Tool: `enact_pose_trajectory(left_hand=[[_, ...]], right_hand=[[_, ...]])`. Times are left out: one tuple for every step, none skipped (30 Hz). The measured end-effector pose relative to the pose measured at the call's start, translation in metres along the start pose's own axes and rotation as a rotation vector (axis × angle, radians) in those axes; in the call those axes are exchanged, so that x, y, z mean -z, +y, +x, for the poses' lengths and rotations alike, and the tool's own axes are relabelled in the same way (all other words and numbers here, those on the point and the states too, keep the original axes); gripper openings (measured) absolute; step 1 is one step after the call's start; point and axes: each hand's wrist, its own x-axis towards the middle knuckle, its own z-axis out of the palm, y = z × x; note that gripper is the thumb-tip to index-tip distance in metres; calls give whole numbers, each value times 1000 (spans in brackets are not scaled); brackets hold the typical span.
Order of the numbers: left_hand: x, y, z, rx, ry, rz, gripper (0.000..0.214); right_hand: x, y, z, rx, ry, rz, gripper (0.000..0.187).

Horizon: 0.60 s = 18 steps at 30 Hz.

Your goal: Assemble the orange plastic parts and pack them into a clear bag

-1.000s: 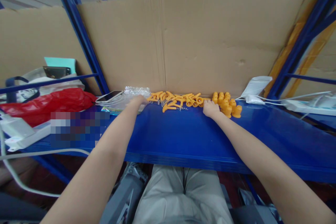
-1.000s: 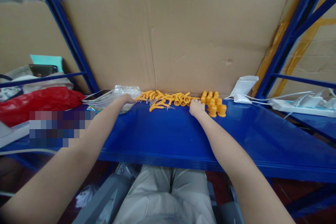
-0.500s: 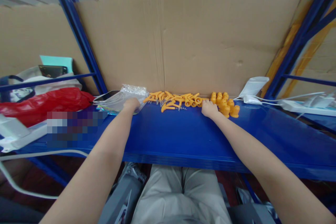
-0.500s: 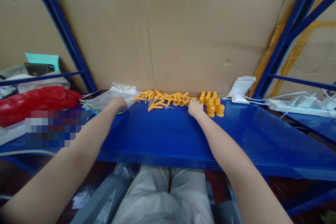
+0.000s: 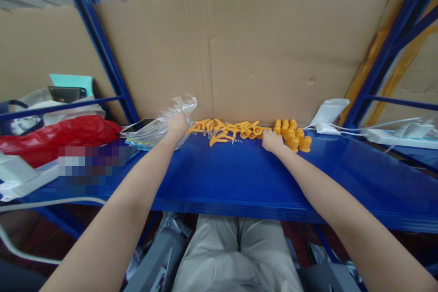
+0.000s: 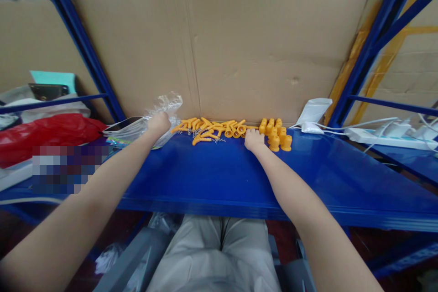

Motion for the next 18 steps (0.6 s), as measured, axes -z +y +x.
enact_pose_trajectory(left_hand=[[3,9,-4,-21,15,0,45],[5,17,-8,-77,26,2,44],[7,25,-13,-146,30,12,43],[7,33,-18,-218,32,23,44],[7,40,-23,-306,32,27,44],[7,45,-28,-428,29,22,44],[5,50,-33,-552,17,11,45],[4,54,-37,-656,-9,-9,46],[2,57,-41,-729,-49,-28,47],[1,59,-44,-770,-96,-38,47],[0,61,-47,-784,-144,-39,47],[0,63,-49,-777,-188,-31,47],[0,64,-50,-754,-227,-17,45],[1,64,-52,-721,-260,2,42],[2,65,-53,-682,-286,22,38],[4,65,-54,-643,-301,43,35],[6,65,-56,-611,-308,70,33],[8,64,-57,-586,-312,106,33]], right_hand=[[0,0,0,-3,-1,-1,51],[1,-1,0,-5,-2,-1,51],[1,-1,-1,-7,-5,-2,51],[2,-1,-1,-7,-7,-3,51],[2,-1,-1,-7,-6,-3,51],[3,-1,-2,-5,-7,-2,51],[3,-1,-2,-1,-7,0,50],[3,-1,-2,2,-8,1,50],[3,-1,-3,6,-8,2,50],[3,-1,-3,6,-8,3,50],[2,0,-2,6,-8,4,51],[1,0,-2,4,-3,5,51],[0,0,-2,4,8,7,53],[-1,0,-1,5,24,10,54],[-3,0,0,10,44,15,56],[-4,0,0,17,69,22,59],[-6,0,1,28,94,30,62],[-7,-1,1,41,119,39,63]])
